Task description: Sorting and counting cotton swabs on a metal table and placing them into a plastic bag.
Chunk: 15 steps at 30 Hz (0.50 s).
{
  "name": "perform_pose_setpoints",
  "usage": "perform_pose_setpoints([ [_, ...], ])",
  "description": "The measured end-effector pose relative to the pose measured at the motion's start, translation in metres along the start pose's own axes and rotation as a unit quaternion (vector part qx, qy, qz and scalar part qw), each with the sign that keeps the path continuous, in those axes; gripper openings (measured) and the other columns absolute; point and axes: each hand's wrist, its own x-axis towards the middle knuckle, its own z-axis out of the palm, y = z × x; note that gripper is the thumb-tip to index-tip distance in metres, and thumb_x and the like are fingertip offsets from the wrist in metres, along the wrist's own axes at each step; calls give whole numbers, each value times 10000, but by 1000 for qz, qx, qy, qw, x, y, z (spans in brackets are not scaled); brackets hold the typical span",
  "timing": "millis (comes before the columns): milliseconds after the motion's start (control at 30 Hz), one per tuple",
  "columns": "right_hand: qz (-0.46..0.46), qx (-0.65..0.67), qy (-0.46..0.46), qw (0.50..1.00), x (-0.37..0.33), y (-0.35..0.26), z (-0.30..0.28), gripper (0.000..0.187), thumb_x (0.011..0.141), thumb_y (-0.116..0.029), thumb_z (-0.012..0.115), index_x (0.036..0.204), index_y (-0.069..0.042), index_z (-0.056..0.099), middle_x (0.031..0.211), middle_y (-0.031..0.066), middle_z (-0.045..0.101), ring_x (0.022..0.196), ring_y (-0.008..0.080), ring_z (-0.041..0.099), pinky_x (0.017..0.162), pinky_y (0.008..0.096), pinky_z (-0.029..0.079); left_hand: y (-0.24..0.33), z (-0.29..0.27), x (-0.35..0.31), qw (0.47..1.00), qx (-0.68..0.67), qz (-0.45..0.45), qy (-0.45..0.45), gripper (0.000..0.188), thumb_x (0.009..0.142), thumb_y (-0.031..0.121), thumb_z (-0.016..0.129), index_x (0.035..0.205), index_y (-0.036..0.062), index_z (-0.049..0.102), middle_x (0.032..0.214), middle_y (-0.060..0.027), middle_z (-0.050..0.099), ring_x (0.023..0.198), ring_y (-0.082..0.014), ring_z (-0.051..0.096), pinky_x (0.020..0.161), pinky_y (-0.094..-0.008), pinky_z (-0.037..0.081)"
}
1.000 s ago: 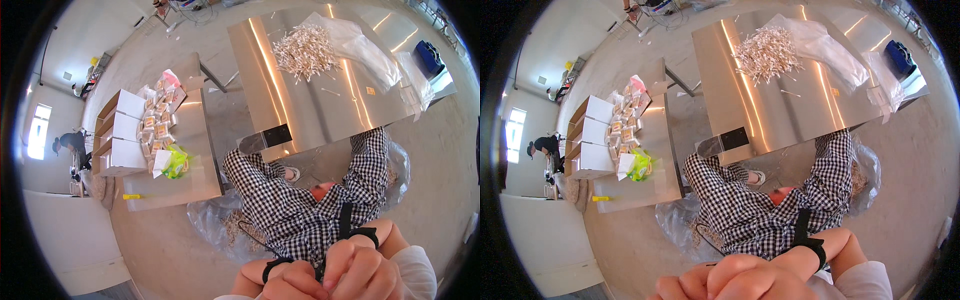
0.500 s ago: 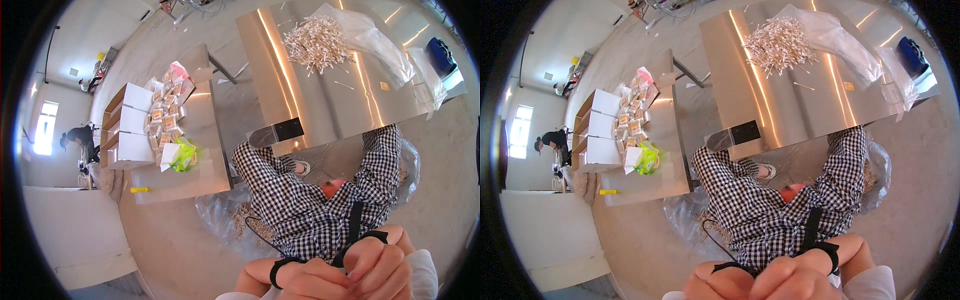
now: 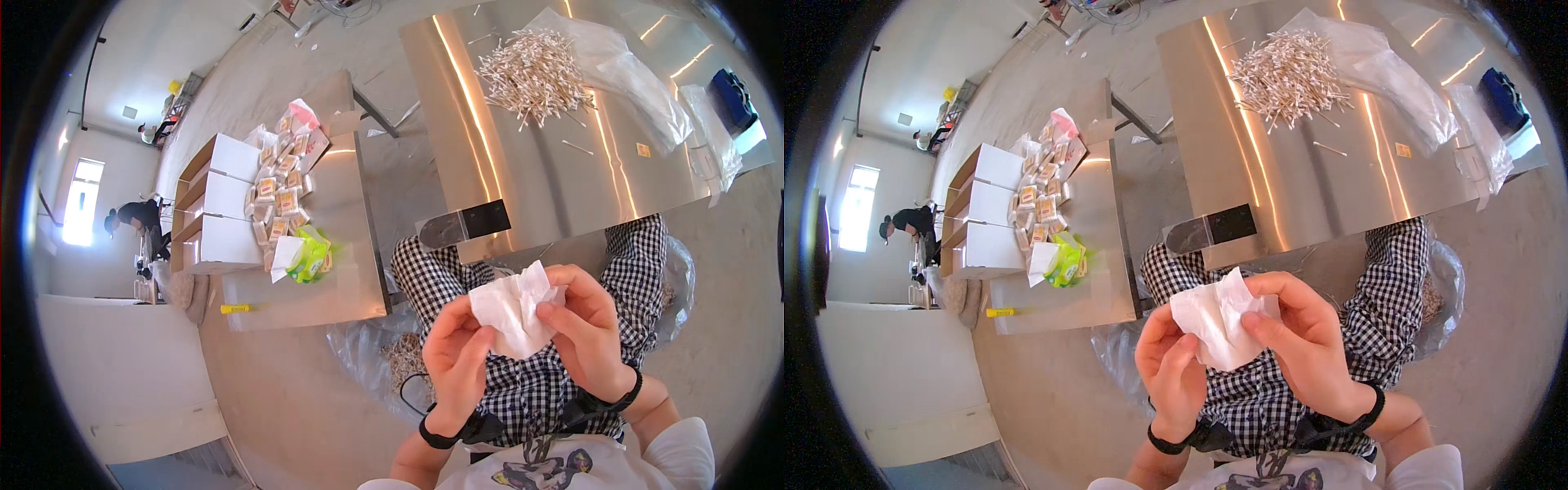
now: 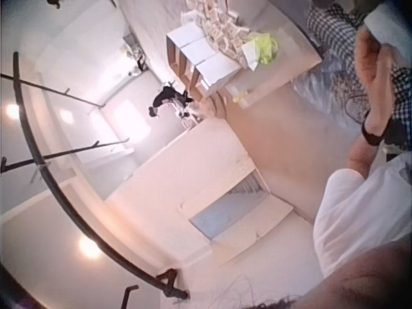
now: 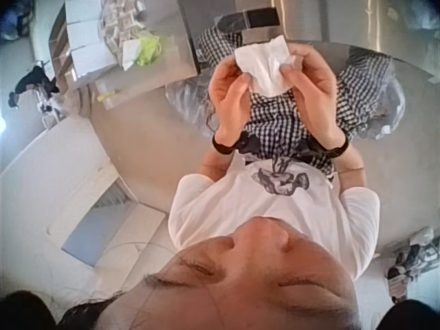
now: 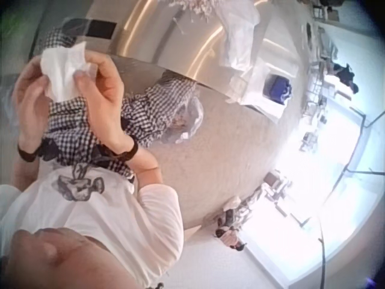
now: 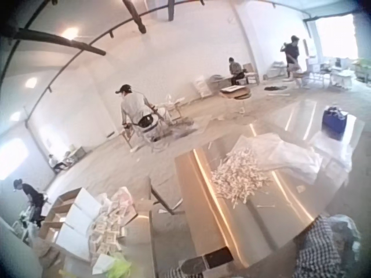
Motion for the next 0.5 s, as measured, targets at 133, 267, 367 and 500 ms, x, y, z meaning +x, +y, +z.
perform_pose_setpoints([
  [133,34,11,21,999,5,-1,-4,267,923,55,567,1189,31,577,1157,63,612,1060,129,594,921,281,475,-3,-8,2,998,-70,-4,-2,324,896,-32,593,1212,-82,540,1092,-121,653,986,-150,627,905,-291,483],
  [267,-94,-267,-6,959,5,-4,-9,300,907,38,605,1206,37,573,1184,101,606,1079,159,582,918,300,481,-2,-7,1,996,62,61,17,260,882,-58,625,1133,-66,554,1060,-113,649,920,-141,639,820,-263,512],
  [367,-152,-406,-72,898,5,-16,-1,388,869,29,656,1246,32,564,1182,136,598,1086,218,585,909,322,485,7,2,1,981,180,70,4,254,879,-72,640,1119,-62,557,1040,-107,649,907,-138,644,787,-248,521],
  [500,-163,-395,-105,898,1,-19,-12,423,802,36,722,1213,32,619,1161,169,613,1063,295,606,897,356,490,18,-4,8,990,123,28,-67,331,867,-67,671,1178,-59,562,1030,-110,656,955,-153,647,834,-270,516],
])
